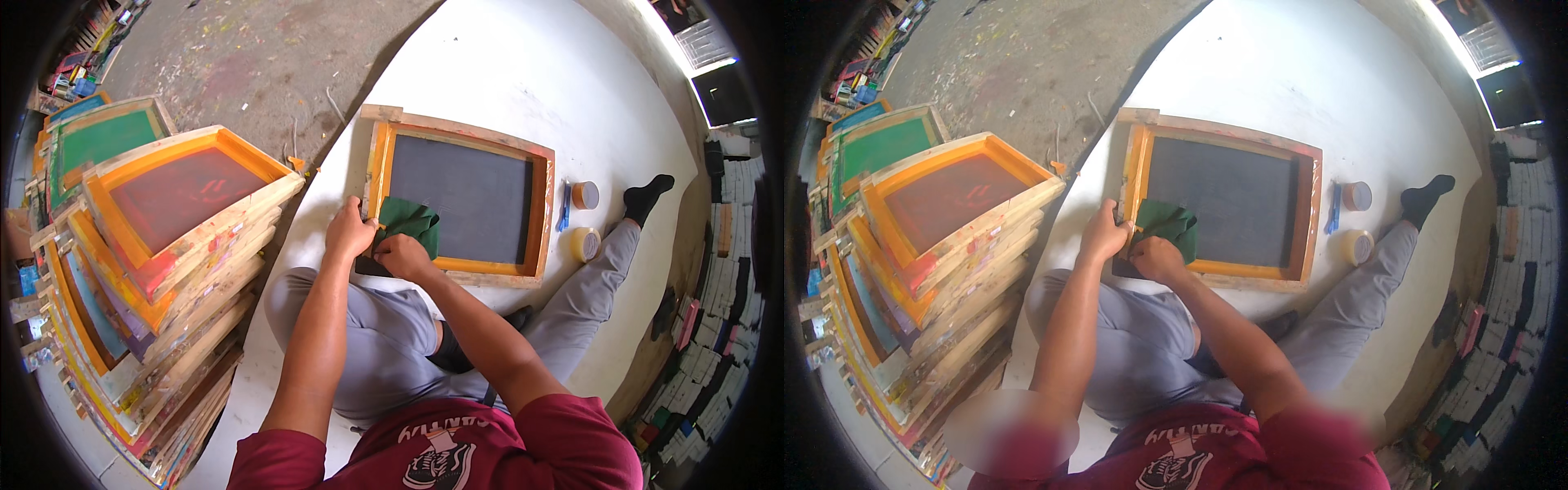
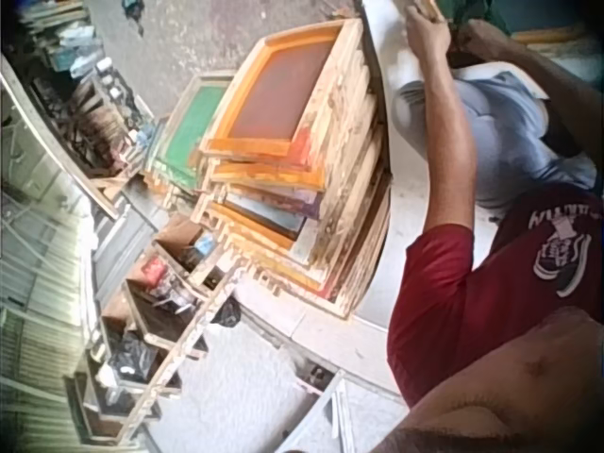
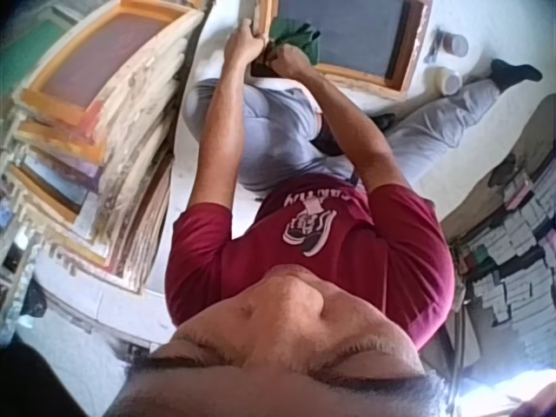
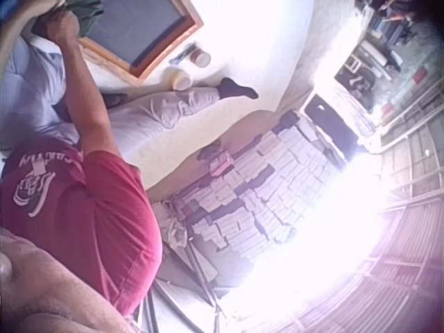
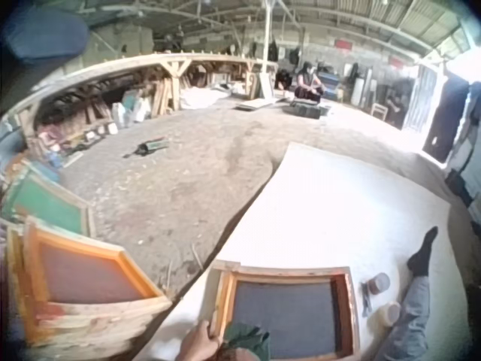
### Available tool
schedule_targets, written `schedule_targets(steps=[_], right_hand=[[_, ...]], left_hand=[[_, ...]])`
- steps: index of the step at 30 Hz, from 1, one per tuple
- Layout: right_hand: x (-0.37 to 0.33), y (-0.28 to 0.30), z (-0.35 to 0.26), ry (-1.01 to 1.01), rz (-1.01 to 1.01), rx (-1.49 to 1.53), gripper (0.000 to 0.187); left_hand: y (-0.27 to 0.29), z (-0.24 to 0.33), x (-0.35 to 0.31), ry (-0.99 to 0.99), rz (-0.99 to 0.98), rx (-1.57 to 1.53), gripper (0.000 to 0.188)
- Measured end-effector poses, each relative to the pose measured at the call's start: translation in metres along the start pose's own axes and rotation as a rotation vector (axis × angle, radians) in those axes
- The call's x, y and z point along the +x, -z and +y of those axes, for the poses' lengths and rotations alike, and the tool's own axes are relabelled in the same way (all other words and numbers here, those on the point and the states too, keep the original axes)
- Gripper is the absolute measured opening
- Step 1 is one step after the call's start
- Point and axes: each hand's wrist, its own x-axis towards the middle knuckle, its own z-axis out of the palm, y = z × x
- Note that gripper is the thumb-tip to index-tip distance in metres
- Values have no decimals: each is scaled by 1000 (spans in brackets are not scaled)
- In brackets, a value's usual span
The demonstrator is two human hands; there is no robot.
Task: The person assembles a wooden screen frame by applying tape to the edges and wiping the surface with a green cloth. They repeatedly adjust the frame and clean the surface while seated on the floor.
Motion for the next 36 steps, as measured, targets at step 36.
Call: schedule_targets(steps=[36], right_hand=[[-22, 19, 20, 195, -57, -576, 25]], left_hand=[[-5, -6, 1, -17, -102, -51, 62]])
